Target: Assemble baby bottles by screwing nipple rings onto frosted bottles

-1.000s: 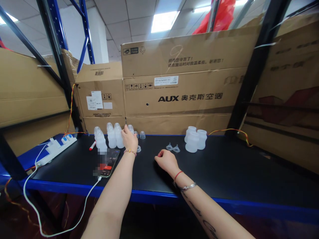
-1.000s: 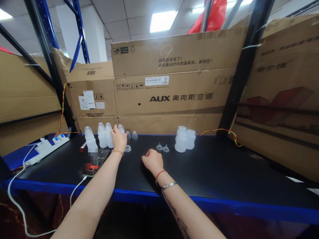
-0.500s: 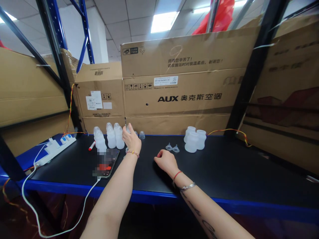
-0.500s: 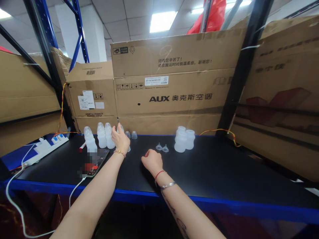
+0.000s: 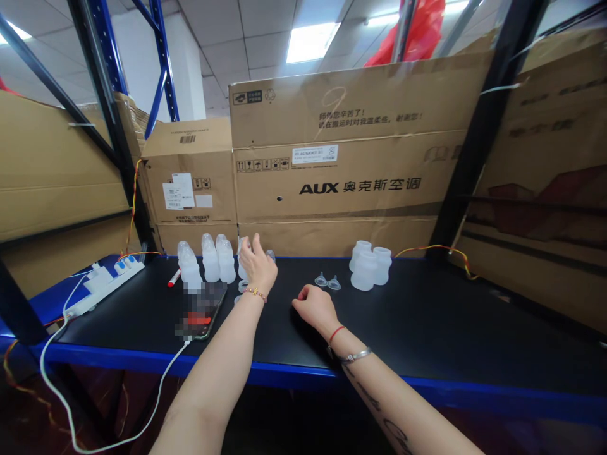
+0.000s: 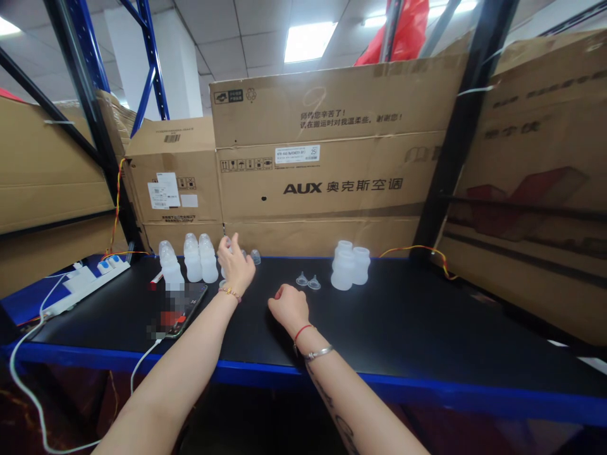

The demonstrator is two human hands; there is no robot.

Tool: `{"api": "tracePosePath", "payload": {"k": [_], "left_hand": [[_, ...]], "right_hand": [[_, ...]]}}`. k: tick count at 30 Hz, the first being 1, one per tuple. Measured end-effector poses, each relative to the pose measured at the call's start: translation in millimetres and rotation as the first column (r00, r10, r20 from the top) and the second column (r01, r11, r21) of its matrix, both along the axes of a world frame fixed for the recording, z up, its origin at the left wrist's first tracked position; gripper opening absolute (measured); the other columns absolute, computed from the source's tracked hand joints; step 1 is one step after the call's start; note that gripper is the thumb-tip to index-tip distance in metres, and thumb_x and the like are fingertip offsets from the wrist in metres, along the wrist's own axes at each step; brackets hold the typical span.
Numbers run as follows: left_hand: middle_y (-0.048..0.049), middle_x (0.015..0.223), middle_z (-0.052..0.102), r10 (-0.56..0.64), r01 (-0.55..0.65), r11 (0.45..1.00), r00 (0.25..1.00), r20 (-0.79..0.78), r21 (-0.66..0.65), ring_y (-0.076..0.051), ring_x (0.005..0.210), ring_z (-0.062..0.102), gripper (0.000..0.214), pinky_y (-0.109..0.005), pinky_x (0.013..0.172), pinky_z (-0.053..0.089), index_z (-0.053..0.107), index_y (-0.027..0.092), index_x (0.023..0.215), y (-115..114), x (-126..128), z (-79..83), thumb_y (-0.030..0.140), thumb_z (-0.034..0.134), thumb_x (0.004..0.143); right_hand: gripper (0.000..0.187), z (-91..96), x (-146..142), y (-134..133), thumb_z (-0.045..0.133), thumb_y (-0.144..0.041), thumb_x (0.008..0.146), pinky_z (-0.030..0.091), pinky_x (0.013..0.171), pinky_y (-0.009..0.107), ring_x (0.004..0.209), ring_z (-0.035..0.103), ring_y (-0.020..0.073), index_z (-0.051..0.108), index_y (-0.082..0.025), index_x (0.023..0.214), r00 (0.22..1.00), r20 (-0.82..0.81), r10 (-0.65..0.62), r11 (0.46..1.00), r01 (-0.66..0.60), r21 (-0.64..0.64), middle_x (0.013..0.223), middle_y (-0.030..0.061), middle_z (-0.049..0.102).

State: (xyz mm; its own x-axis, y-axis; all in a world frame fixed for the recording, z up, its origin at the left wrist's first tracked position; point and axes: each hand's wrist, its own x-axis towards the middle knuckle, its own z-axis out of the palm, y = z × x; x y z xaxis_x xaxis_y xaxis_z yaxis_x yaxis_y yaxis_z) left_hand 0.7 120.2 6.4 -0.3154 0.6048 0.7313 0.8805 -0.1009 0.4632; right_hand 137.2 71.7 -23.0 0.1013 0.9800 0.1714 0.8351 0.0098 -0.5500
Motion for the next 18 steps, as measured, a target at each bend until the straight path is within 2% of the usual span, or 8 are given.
{"api": "tracePosePath", "payload": {"k": [2, 4, 8, 11, 14, 18], "left_hand": [[-0.0174, 0.144, 0.030, -0.163, 0.162, 0.987, 0.984, -0.065, -0.023, -0.029, 0.131, 0.038, 0.059, -0.042, 0.110, 0.031, 0.040, 0.016, 0.139, 3, 10, -1.1, 0.019, 0.051, 0.082], [-0.0174, 0.144, 0.031, -0.240, 0.230, 0.967, 0.967, -0.085, -0.113, -0.030, 0.134, 0.035, 0.055, -0.043, 0.111, 0.030, 0.045, 0.017, 0.136, 12, 19, -4.3, 0.023, 0.053, 0.082], [-0.0190, 0.148, 0.029, -0.114, 0.096, 0.938, 0.993, -0.036, -0.332, -0.035, 0.140, 0.026, 0.053, -0.048, 0.112, 0.024, 0.048, 0.020, 0.135, 47, 27, -11.3, 0.032, 0.053, 0.084], [-0.0162, 0.154, 0.023, -0.005, 0.001, 0.857, 1.000, -0.005, -0.516, -0.036, 0.145, 0.016, 0.050, -0.051, 0.113, 0.021, 0.049, 0.024, 0.133, 72, 24, -12.9, 0.039, 0.050, 0.086], [-0.0183, 0.151, 0.026, 0.011, 0.001, 0.814, 1.000, 0.016, -0.580, -0.040, 0.144, 0.015, 0.050, -0.055, 0.109, 0.025, 0.052, 0.022, 0.128, 86, 18, -11.8, 0.046, 0.051, 0.084], [-0.0187, 0.140, 0.038, -0.014, 0.006, 0.800, 1.000, -0.009, -0.600, -0.037, 0.137, 0.028, 0.044, -0.053, 0.106, 0.030, 0.054, 0.022, 0.124, 87, 14, -10.4, 0.039, 0.052, 0.083]], "right_hand": [[0.005, 0.6, 0, 0, 0.059, -0.020, 0.068, 0.037, 0.062, 0.027, 0.073, 0.060, 0.0199, 0.063, -0.020, 0.071, 1.000, 0.014, 0.006, 1.000, -0.006, 0.009, 0.074, 0.0061, 0.069], [0.005, 1.6, -1, -1, 0.059, -0.020, 0.068, 0.037, 0.063, 0.027, 0.076, 0.061, 0.0206, 0.063, -0.020, 0.071, 1.000, 0.026, 0.012, 1.000, -0.013, 0.018, 0.077, 0.0065, 0.069], [0.005, 2.9, -1, -3, 0.058, -0.020, 0.069, 0.037, 0.063, 0.027, 0.078, 0.061, 0.0209, 0.063, -0.020, 0.071, 1.000, 0.026, 0.002, 1.000, -0.002, 0.010, 0.079, 0.0062, 0.070], [0.006, 2.7, -2, -4, 0.058, -0.018, 0.069, 0.038, 0.063, 0.026, 0.078, 0.062, 0.0205, 0.064, -0.020, 0.072, 1.000, 0.026, 0.009, 1.000, -0.009, -0.002, 0.079, 0.0065, 0.070], [0.007, 3.0, -3, -5, 0.058, -0.018, 0.069, 0.038, 0.065, 0.027, 0.081, 0.062, 0.0218, 0.064, -0.020, 0.072, 0.999, 0.051, 0.013, 1.000, -0.013, 0.009, 0.081, 0.0073, 0.070], [0.008, 6.5, -3, -8, 0.058, -0.018, 0.070, 0.039, 0.065, 0.027, 0.084, 0.062, 0.0227, 0.064, -0.020, 0.073, 0.999, 0.051, 0.008, 1.000, -0.007, -0.015, 0.083, 0.0075, 0.071]]}}
